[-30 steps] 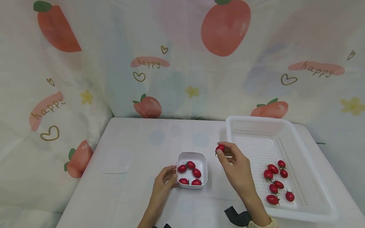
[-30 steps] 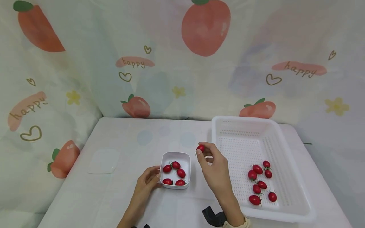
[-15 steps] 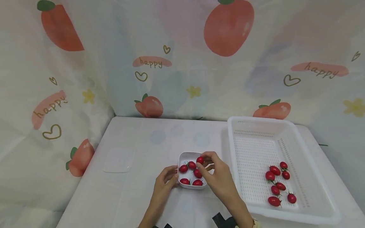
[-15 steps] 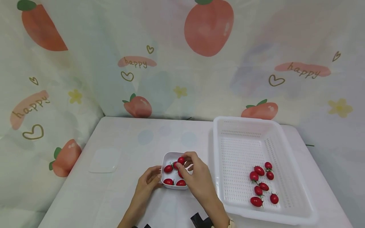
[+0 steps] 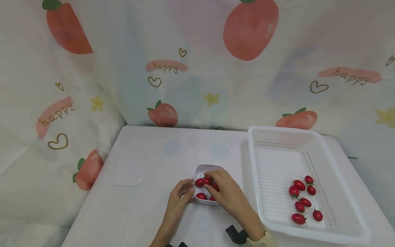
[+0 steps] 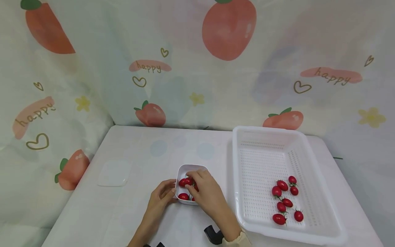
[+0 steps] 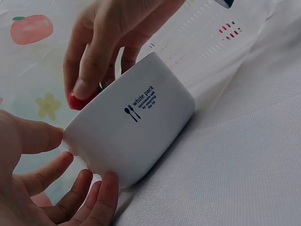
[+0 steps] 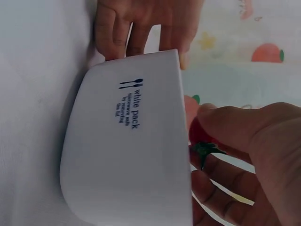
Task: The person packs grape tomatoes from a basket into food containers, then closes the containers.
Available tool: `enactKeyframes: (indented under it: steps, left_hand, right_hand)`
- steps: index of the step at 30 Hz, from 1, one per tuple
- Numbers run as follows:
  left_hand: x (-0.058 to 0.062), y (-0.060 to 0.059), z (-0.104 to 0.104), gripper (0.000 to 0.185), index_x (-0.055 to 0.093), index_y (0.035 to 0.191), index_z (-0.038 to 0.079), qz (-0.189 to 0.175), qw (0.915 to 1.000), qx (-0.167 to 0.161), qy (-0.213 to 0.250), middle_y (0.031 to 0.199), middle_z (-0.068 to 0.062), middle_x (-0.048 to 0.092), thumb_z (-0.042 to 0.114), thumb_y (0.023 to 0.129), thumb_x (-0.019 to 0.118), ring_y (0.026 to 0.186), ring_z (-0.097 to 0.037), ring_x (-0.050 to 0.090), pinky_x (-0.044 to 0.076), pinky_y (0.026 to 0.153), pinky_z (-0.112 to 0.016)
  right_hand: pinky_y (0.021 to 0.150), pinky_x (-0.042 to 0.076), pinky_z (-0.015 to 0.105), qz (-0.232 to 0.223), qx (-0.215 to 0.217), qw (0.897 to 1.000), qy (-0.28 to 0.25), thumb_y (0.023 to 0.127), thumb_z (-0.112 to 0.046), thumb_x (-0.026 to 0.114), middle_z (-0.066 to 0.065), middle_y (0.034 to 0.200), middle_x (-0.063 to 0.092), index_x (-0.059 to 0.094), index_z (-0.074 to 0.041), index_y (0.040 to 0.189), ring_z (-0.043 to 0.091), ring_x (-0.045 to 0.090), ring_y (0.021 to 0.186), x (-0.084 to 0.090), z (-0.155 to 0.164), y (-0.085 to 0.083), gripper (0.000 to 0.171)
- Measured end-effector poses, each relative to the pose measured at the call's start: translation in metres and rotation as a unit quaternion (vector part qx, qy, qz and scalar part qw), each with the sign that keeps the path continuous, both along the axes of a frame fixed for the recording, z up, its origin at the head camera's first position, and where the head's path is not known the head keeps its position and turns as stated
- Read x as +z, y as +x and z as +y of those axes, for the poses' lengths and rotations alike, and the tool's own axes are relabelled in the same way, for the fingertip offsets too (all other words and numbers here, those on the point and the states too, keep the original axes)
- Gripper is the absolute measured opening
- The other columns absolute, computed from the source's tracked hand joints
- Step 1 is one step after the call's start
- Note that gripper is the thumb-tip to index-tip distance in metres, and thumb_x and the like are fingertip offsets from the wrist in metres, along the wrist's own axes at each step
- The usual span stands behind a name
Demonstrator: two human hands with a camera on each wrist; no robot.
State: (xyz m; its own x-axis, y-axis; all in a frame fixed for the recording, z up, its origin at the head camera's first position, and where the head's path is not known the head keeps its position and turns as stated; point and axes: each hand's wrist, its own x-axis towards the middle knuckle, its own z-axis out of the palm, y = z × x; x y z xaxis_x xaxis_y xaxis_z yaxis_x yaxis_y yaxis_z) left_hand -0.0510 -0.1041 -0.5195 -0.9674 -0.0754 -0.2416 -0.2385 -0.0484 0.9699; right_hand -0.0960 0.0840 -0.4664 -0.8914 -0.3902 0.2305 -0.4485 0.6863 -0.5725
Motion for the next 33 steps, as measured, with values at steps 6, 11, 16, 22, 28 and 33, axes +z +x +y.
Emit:
enactKeyframes:
  steps: [6,11,16,22,28,33]
  left_hand:
    - [-0.001,0.0,0.0,0.04,0.061,0.14,0.011,0.001,1.0,-0.003,0.001,0.138,-0.015,0.062,0.019,0.1,0.067,0.124,-0.027,0.064,0.063,0.087,-0.028]
    - [-0.002,0.0,-0.001,0.042,0.06,0.14,0.012,0.005,1.0,-0.004,0.0,0.139,-0.015,0.062,0.022,0.1,0.068,0.124,-0.026,0.063,0.063,0.087,-0.028]
    - [-0.003,0.0,-0.001,0.042,0.06,0.14,0.011,0.009,0.9999,-0.004,0.004,0.139,-0.015,0.062,0.022,0.1,0.068,0.124,-0.026,0.063,0.063,0.087,-0.027]
    - [-0.003,-0.001,-0.002,0.042,0.06,0.14,0.01,0.011,0.9999,-0.006,0.006,0.139,-0.016,0.061,0.02,0.1,0.068,0.124,-0.025,0.063,0.063,0.087,-0.027]
    - [-0.003,-0.001,-0.002,0.042,0.059,0.141,0.009,0.01,0.9999,-0.01,0.006,0.139,-0.017,0.06,0.019,0.101,0.067,0.123,-0.026,0.063,0.063,0.087,-0.027]
    - [-0.002,0.0,-0.002,0.042,0.059,0.141,0.008,0.012,0.9998,-0.013,0.009,0.14,-0.018,0.06,0.017,0.101,0.066,0.124,-0.027,0.063,0.063,0.087,-0.026]
  right_hand:
    - [0.074,0.055,0.028,0.0,0.001,0.999,0.051,0.083,-0.018,0.089,-0.002,0.095,0.07,0.069,-0.011,0.109,0.012,0.057,0.086,-0.005,-0.005,-0.004,0.034]
    - [0.064,0.044,0.022,0.051,0.029,0.995,0.085,0.08,-0.018,0.091,-0.007,0.081,0.064,0.068,-0.013,0.101,0.008,0.049,0.075,-0.008,-0.006,-0.006,0.031]
    - [0.067,0.049,0.025,0.084,0.04,0.989,0.112,0.078,-0.021,0.092,-0.008,0.085,0.068,0.071,-0.016,0.098,0.01,0.054,0.078,-0.012,-0.007,-0.006,0.03]
    - [0.067,0.048,0.025,0.08,0.045,0.988,0.126,0.076,-0.022,0.093,-0.008,0.086,0.07,0.074,-0.017,0.095,0.011,0.055,0.079,-0.011,-0.009,-0.007,0.028]
    - [0.068,0.05,0.026,0.05,0.044,0.987,0.143,0.076,-0.021,0.093,-0.007,0.089,0.073,0.075,-0.016,0.097,0.011,0.056,0.083,-0.008,-0.012,-0.007,0.027]
    - [0.067,0.049,0.026,0.028,0.034,0.988,0.147,0.075,-0.015,0.093,-0.006,0.088,0.074,0.075,-0.016,0.094,0.012,0.053,0.081,-0.007,-0.013,-0.007,0.027]
